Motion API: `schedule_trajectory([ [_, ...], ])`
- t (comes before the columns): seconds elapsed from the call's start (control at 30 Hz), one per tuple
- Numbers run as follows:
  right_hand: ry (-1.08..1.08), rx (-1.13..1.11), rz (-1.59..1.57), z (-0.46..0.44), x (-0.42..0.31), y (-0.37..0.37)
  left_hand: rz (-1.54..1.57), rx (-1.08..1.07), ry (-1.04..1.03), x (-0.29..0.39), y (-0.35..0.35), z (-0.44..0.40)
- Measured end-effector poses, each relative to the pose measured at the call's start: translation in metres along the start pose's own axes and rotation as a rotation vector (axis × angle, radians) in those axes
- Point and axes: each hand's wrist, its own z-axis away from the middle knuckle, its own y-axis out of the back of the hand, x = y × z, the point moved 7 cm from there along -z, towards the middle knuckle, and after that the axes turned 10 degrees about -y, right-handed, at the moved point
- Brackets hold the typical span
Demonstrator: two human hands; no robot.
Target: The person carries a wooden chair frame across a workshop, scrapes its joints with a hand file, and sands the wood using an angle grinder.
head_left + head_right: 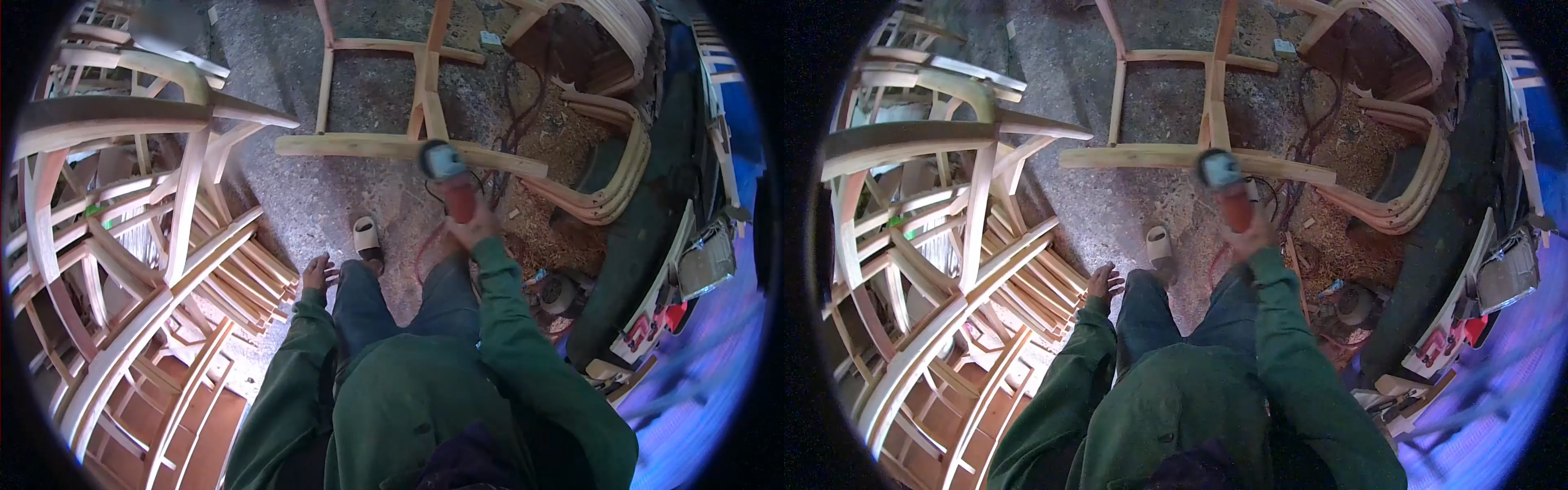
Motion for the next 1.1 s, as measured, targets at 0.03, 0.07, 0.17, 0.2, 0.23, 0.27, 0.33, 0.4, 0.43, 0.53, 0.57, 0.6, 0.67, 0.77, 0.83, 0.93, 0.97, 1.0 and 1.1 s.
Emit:
schedule_trajectory([
  [0.03, -0.007, 0.047, -0.112, -0.006, 0.031, 0.011, -0.014, -0.009, -0.002, 0.002, -0.002, -0.002],
  [0.07, -0.016, 0.096, -0.225, -0.009, 0.059, 0.022, -0.03, -0.02, -0.004, 0.003, -0.004, -0.004],
  [0.17, -0.178, 0.234, -0.206, -0.009, 0.107, 0.051, -0.064, -0.034, -0.006, 0.004, -0.008, -0.005],
  [0.2, -0.183, 0.247, -0.265, -0.01, 0.111, 0.047, -0.067, -0.039, -0.007, 0.005, -0.008, -0.006],
  [0.23, -0.19, 0.26, -0.323, -0.01, 0.115, 0.041, -0.071, -0.028, -0.012, 0.005, -0.008, -0.007],
  [0.27, -0.198, 0.274, -0.381, -0.009, 0.119, 0.034, -0.082, -0.034, -0.012, 0.005, -0.008, -0.009],
  [0.33, -0.076, 0.237, -0.326, -0.008, 0.095, 0.007, -0.108, -0.049, -0.012, 0.006, -0.009, -0.013],
  [0.4, 0.065, 0.217, -0.218, 0.003, 0.05, -0.021, -0.121, -0.048, -0.041, 0.016, -0.017, -0.013],
  [0.43, -0.04, 0.106, -0.193, 0.008, 0.018, -0.029, -0.127, -0.047, -0.055, 0.02, -0.021, -0.012],
  [0.53, 0.046, 0.104, -0.17, 0.008, -0.027, -0.075, -0.156, -0.102, -0.105, 0.035, -0.03, -0.018],
  [0.57, 0.034, 0.066, -0.176, 0.008, -0.03, -0.078, -0.167, -0.096, -0.116, 0.04, -0.033, -0.017],
  [0.6, 0.017, 0.03, -0.18, 0.009, -0.032, -0.076, -0.165, -0.099, -0.123, 0.041, -0.033, -0.02],
  [0.67, -0.042, -0.034, -0.198, 0.011, -0.025, -0.054, -0.155, -0.108, -0.135, 0.044, -0.031, -0.025],
  [0.77, -0.069, 0.085, -0.2, 0.011, 0.024, -0.001, -0.195, -0.104, -0.11, 0.036, -0.03, -0.032],
  [0.83, -0.12, 0.21, -0.306, 0.002, 0.089, 0.024, -0.208, -0.089, -0.1, 0.031, -0.02, -0.041],
  [0.93, -0.212, 0.431, -0.372, -0.013, 0.18, 0.03, -0.222, -0.111, -0.128, 0.04, -0.027, -0.038],
  [0.97, -0.209, 0.607, -0.19, -0.016, 0.209, 0.024, -0.227, -0.099, -0.139, 0.038, -0.026, -0.042],
  [1.0, -0.179, 0.584, -0.257, -0.011, 0.194, 0.022, -0.212, -0.111, -0.146, 0.037, -0.027, -0.045],
  [1.1, -0.087, 0.48, -0.361, 0.004, 0.142, -0.002, -0.169, -0.123, -0.165, 0.036, -0.02, -0.05],
])
